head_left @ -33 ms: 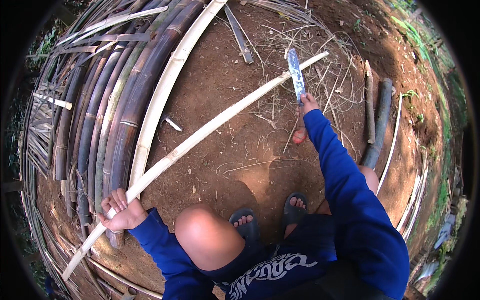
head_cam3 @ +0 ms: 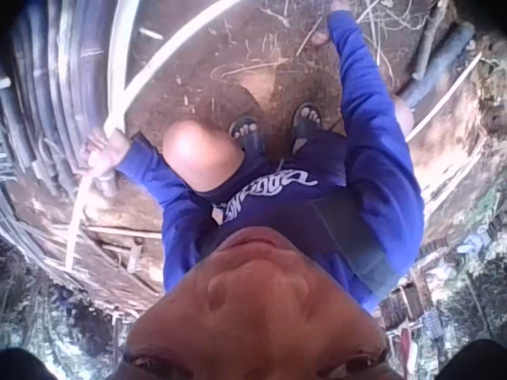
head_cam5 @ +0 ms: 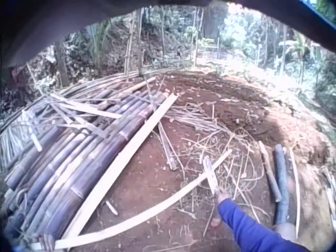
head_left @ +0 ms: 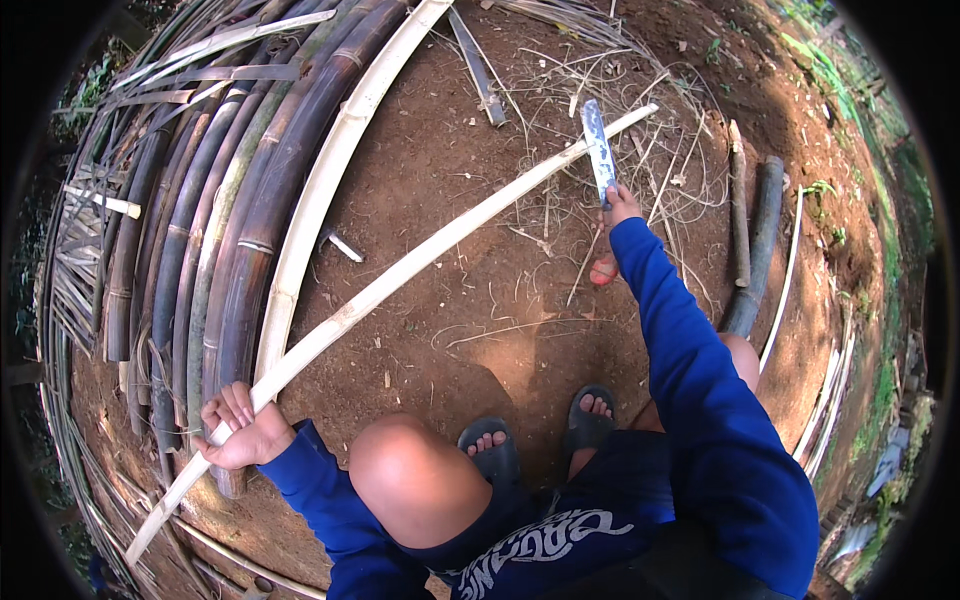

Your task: The person uses a machete to split a long bamboo pole into thin strips. They hold the bamboo with one hand and repeatedly strike it with the machete to separate the material into usable pieces.

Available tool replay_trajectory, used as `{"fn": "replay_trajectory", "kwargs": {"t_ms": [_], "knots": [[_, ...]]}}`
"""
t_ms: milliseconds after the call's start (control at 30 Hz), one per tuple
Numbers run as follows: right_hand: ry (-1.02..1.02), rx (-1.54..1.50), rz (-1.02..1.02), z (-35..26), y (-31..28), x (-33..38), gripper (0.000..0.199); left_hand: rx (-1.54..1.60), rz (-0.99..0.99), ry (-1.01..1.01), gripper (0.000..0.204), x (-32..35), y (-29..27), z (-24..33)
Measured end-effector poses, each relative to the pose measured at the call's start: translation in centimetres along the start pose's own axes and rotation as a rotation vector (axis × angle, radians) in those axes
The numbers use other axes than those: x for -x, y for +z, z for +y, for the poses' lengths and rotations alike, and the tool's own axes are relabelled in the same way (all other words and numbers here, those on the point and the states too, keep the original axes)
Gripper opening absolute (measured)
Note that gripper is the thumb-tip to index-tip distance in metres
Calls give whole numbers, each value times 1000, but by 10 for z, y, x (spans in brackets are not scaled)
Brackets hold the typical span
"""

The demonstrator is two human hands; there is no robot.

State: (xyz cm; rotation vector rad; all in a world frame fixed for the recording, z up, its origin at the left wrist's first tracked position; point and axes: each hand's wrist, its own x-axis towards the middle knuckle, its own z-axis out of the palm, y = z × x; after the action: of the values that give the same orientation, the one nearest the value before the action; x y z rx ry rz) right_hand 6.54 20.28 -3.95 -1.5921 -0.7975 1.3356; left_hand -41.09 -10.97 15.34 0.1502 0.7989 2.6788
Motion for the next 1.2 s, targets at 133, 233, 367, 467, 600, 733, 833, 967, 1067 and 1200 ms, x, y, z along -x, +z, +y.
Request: {"fn": "replay_trajectory", "kwargs": {"t_ms": [133,233,367,467,600,733,833,967,1067,1200], "knots": [[13,169,39,2,13,13,28,-35,-152,85,85,13,-24,11],[-68,275,-91,3,39,53,34,-25,-195,97,90,22,-28,15],[-81,447,-113,2,71,106,39,-20,-228,115,86,23,-48,23],[-24,406,12,0,35,75,35,-28,-169,89,75,43,-48,13],[-259,605,-92,27,34,85,36,-15,-152,60,63,54,-52,10],[-133,423,22,14,27,59,36,-1,-200,39,62,57,-61,9],[-167,482,-41,20,48,96,39,-17,-249,82,62,63,-59,9],[-70,449,-140,13,47,120,40,70,-343,50,61,67,-65,19],[-85,433,-117,8,33,98,39,13,-307,85,60,84,-60,0],[-116,425,-174,17,61,142,38,28,-304,146,58,87,-60,20]]}}
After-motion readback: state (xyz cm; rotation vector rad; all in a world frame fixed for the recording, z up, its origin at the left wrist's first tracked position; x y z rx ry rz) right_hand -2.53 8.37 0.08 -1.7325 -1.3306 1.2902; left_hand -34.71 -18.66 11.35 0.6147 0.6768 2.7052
